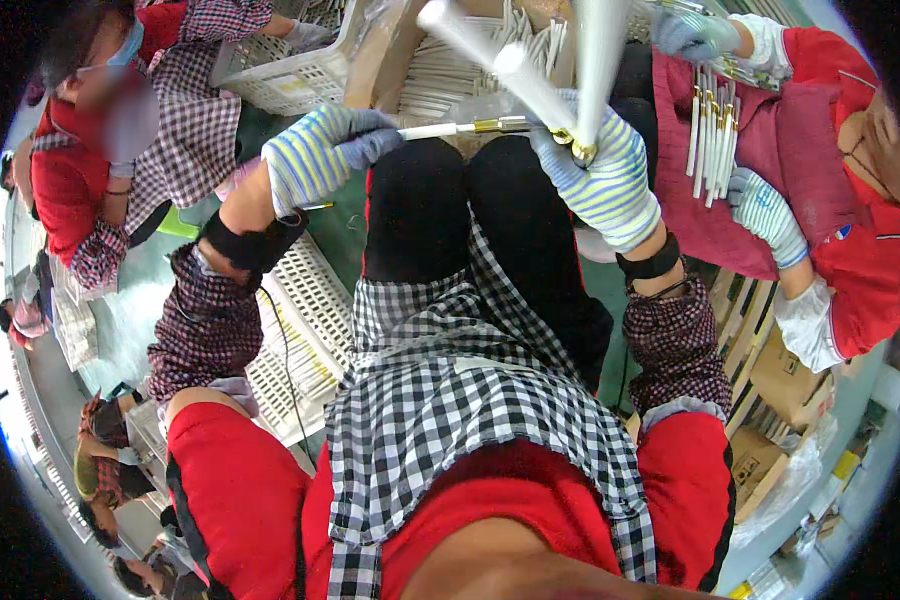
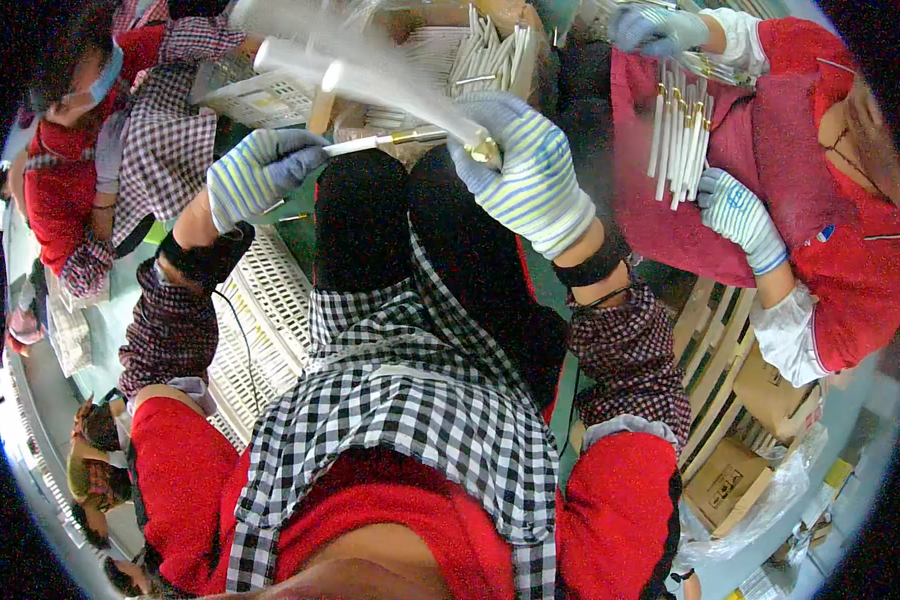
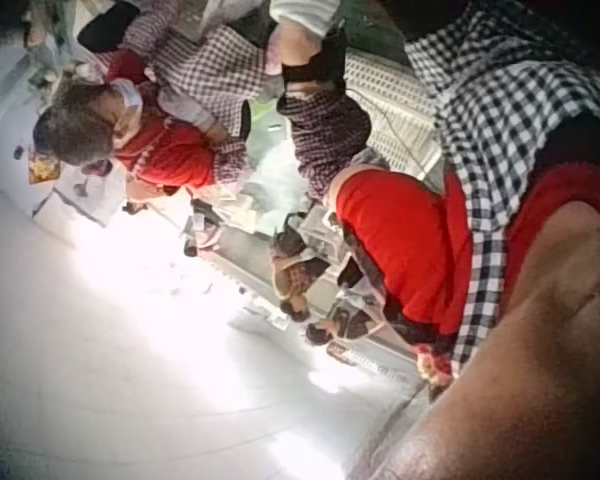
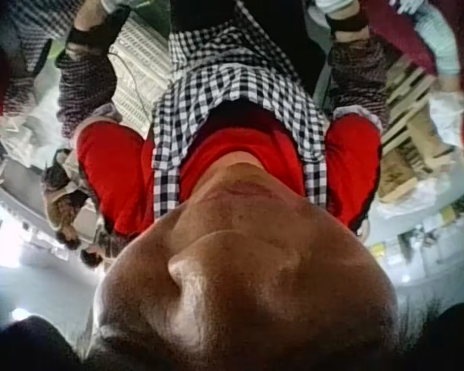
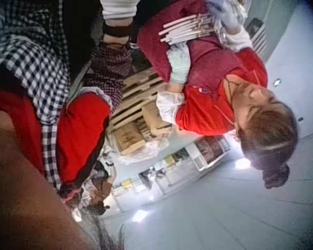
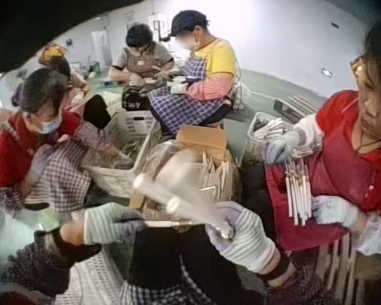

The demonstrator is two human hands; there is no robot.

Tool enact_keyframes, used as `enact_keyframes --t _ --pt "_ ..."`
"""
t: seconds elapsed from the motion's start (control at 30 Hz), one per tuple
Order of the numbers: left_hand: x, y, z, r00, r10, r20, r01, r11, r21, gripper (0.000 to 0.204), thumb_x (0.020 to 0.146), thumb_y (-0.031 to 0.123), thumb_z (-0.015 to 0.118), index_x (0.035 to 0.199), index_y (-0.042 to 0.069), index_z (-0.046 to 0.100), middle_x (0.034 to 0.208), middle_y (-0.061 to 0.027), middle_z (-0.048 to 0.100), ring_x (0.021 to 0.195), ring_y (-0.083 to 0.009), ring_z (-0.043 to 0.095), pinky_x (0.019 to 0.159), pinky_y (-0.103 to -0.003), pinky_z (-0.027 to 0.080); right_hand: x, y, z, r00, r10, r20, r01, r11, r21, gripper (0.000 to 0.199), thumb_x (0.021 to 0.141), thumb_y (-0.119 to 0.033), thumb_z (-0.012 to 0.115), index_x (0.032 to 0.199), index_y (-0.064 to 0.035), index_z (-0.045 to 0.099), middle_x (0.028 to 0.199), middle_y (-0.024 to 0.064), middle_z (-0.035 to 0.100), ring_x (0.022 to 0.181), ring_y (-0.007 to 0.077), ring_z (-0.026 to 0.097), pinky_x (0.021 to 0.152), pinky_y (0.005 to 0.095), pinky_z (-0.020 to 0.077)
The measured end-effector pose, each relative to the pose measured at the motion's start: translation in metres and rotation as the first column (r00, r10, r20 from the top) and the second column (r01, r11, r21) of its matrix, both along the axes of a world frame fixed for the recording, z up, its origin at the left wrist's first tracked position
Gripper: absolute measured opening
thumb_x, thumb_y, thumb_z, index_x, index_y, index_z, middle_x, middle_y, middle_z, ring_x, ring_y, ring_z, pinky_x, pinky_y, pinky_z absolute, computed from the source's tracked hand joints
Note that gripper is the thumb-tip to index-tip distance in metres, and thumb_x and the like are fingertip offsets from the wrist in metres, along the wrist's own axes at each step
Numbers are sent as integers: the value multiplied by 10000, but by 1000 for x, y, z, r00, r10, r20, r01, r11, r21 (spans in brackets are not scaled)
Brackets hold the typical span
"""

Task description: Assembling white plastic tubes by attaching gold metal tips and organizing them into baskets.

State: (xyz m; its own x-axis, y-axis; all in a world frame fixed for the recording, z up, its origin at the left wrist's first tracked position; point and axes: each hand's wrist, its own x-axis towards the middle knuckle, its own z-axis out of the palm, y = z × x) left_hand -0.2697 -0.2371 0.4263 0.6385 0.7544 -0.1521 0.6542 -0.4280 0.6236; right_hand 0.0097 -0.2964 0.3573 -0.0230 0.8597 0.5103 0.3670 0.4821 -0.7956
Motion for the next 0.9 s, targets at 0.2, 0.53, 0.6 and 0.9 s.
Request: enact_keyframes --t 0.2,0.53,0.6,0.9 --pt "2 -9 -25 978 197 68 -197 980 -11 215 872 219 617 969 33 664 822 -100 664 696 -198 611 646 -297 477 -10 9 -6 973 -120 197 84 980 182 190 787 -183 650 931 -59 644 862 152 638 745 345 614 684 356 505" --pt "8 3 -44 984 -11 177 41 985 -167 181 817 163 617 934 26 639 816 -164 642 705 -345 615 625 -376 502 -11 3 -18 968 -55 246 -17 959 284 230 781 -218 690 917 -37 649 781 155 650 696 325 618 659 355 494" --pt "17 -3 -37 974 -139 -180 224 727 649 179 829 178 609 927 31 637 835 -161 646 705 -336 613 628 -363 498 -15 -4 -20 998 -65 22 67 989 -132 227 782 -224 689 903 -36 646 778 155 652 697 317 625 655 354 493" --pt "30 3 -15 814 -297 -499 576 313 755 288 688 246 660 934 101 620 720 -46 586 643 -218 593 552 -349 456 3 -19 -13 956 266 121 -168 840 -516 264 811 -207 663 977 -3 642 630 27 588 549 99 531 537 268 441"
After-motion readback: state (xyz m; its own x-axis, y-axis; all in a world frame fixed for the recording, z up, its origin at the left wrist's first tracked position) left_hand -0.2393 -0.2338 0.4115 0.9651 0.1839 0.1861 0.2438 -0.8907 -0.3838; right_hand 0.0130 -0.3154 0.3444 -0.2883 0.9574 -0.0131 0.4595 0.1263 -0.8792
